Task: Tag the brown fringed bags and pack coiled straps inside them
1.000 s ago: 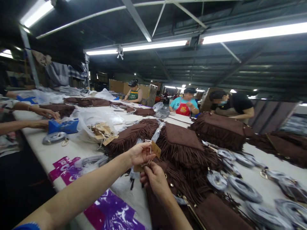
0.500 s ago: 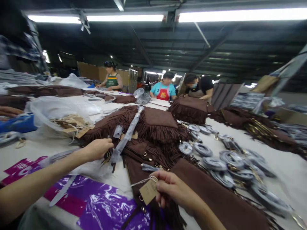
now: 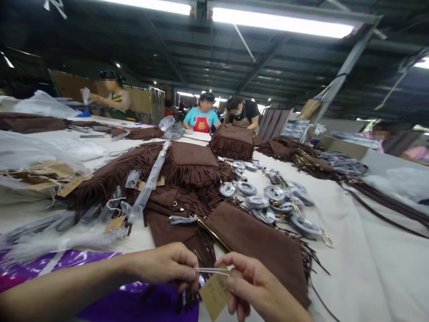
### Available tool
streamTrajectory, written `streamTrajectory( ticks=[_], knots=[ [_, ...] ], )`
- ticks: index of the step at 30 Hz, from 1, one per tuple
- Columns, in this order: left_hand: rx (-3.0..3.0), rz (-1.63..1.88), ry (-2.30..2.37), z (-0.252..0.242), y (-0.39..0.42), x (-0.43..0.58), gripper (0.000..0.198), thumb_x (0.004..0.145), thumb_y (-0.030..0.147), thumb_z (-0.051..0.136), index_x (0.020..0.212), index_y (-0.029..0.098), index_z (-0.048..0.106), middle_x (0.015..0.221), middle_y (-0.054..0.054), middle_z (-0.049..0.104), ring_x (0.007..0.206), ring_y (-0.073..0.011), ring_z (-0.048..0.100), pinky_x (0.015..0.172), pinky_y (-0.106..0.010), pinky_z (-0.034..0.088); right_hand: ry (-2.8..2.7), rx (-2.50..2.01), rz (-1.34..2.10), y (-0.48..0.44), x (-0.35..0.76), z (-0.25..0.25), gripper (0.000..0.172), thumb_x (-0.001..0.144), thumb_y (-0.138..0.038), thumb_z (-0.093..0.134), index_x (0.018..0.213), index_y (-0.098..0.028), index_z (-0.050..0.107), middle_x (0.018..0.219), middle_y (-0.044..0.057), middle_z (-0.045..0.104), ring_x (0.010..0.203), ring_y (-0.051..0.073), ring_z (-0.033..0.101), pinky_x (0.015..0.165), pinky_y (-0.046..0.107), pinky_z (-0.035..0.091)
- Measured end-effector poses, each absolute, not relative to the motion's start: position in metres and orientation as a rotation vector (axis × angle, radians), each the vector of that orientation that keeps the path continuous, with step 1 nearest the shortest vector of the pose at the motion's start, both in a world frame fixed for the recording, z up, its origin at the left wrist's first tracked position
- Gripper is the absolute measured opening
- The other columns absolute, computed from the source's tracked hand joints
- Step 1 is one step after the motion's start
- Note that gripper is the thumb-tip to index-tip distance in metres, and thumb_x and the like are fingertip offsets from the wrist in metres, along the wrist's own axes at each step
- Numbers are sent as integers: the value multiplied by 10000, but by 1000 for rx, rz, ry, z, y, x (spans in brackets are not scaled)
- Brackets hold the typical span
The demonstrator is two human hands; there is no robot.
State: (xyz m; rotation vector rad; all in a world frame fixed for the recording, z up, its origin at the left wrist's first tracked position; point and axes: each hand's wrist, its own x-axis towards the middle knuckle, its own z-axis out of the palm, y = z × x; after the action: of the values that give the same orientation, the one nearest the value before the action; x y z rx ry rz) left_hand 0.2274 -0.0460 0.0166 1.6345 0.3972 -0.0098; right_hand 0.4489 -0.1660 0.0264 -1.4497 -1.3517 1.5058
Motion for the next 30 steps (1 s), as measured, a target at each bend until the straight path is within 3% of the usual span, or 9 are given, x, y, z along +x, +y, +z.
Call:
streamTrajectory(
  ticks=[4, 7, 9, 12, 15, 18, 20, 25, 30],
  knots=[
    [1833, 24, 527, 23, -39, 230, 150, 799, 249, 573, 736, 151, 666, 546, 39, 537, 476, -79, 416, 480, -179, 287, -1583, -1699, 1191, -191, 469, 14, 281, 858, -384, 573, 1038, -200, 688, 640, 33, 677, 527, 168, 633, 477, 221, 494],
    [2200, 128, 563, 34, -45, 237, 107, 785, 192, 604, 710, 174, 679, 613, 20, 607, 573, -105, 529, 546, -180, 339, -1813, -1656, 541, -192, 461, 10, 286, 815, -306, 616, 1071, -228, 716, 1001, 120, 718, 912, 291, 681, 759, 357, 574],
    [2377, 172, 504, 40, -55, 244, 101, 791, 170, 602, 754, 196, 693, 681, 9, 658, 652, -130, 583, 582, -187, 355, -1734, -1544, 419, -188, 442, 10, 390, 807, -295, 633, 1191, -227, 664, 1180, 139, 659, 993, 292, 646, 818, 369, 566],
    [2378, 221, 419, 47, -68, 251, 178, 801, 118, 550, 867, 211, 687, 793, 10, 703, 724, -136, 619, 624, -183, 381, -1460, -1320, 992, -181, 406, 9, 474, 842, -357, 591, 1296, -230, 548, 1001, 81, 661, 667, 174, 613, 511, 251, 542],
    [2266, 253, 421, 51, -70, 256, 110, 798, 115, 530, 803, 177, 620, 731, 27, 664, 669, -110, 581, 588, -170, 370, -1178, -1191, 1262, -179, 388, 3, 478, 810, -471, 612, 1197, -194, 556, 707, -31, 549, 458, 98, 451, 383, 185, 390],
    [2094, 126, 375, 52, -65, 267, 51, 813, 161, 516, 765, 173, 531, 631, 46, 591, 556, -94, 519, 508, -168, 349, -1153, -1364, 1012, -193, 398, 2, 291, 848, -453, 596, 895, -171, 650, 603, -58, 471, 477, 83, 373, 454, 198, 323],
    [1980, -29, 292, 51, -67, 282, 72, 853, 201, 481, 796, 177, 518, 623, 46, 585, 509, -91, 504, 486, -173, 363, -1218, -1507, 823, -212, 412, 6, 305, 879, -421, 583, 729, -166, 660, 590, -45, 456, 561, 107, 403, 527, 222, 328],
    [2467, 133, 15, 43, -97, 352, 200, 926, 235, 465, 808, 166, 611, 801, -31, 650, 768, -153, 586, 709, -249, 442, -1104, -1614, 770, -276, 462, 7, 328, 894, -485, 593, 802, -190, 703, 693, -13, 559, 682, 157, 492, 650, 251, 395],
    [3026, 264, -45, 22, -138, 433, 192, 814, 275, 620, 863, 97, 672, 976, -153, 618, 985, -289, 519, 858, -419, 425, -784, -1649, 694, -345, 511, -7, 413, 847, -602, 637, 785, -196, 680, 640, -26, 491, 583, 127, 422, 540, 232, 365]
  ],
)
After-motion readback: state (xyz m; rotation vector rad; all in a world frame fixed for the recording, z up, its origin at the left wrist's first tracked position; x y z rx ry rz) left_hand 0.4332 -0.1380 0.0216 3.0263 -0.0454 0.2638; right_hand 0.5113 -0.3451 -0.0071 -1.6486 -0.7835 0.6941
